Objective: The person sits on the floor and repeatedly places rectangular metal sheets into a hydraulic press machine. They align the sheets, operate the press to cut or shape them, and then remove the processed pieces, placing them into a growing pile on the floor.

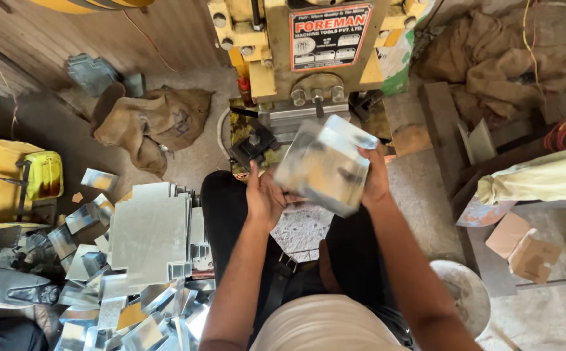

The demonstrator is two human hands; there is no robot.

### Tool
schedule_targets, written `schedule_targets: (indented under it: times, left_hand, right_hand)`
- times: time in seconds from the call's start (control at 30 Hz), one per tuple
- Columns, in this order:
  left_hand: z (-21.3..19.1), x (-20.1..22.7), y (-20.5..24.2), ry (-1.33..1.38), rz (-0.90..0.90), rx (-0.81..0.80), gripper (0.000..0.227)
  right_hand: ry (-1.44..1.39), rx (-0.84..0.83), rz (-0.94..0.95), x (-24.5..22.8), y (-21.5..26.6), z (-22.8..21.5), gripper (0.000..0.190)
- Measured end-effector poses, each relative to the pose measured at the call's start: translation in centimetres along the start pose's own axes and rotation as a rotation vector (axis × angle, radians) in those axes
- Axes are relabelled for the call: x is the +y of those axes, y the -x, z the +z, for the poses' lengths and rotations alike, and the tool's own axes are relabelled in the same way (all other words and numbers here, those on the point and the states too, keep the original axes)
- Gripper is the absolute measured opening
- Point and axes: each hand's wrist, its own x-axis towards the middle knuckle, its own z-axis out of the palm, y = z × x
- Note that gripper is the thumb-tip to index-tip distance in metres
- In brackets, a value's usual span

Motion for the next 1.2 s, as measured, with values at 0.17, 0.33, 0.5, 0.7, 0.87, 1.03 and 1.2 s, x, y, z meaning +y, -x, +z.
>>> schedule_targets:
  times: [0.17,0.33,0.5,0.7,0.87,1.03,1.2]
  left_hand:
    - [0.9,-1.9,-0.8,-0.609,0.312,-0.065,0.086]
    - [-0.8,-1.8,-5.1,-0.917,0.579,0.227,0.058]
    - [-1.9,-0.9,-7.6,-1.036,0.805,0.237,0.054]
    - [-2.1,-2.1,-6.8,-0.784,0.728,0.189,0.053]
    - [-2.2,-1.8,-6.7,-0.989,0.815,0.395,0.052]
    - [-2.3,-2.1,-7.3,-0.931,0.878,0.35,0.064]
    - [0.2,0.3,-6.0,-0.979,0.729,0.1,0.093]
  right_hand:
    - [-0.01,0.034,-0.154,1.2,2.1,4.5,0.093]
    - [0.187,-0.024,-0.23,1.8,-0.2,3.9,0.087]
    - [0.421,0.114,-0.329,2.4,-3.0,2.5,0.072]
    - [0.419,0.128,-0.363,3.0,-2.7,1.8,0.063]
    - [0.456,0.205,-0.312,2.6,-2.2,2.5,0.07]
    - [0.389,0.157,-0.346,2.1,-2.5,3.1,0.083]
    - [0.433,-0.098,-0.389,-0.3,-2.8,3.9,0.065]
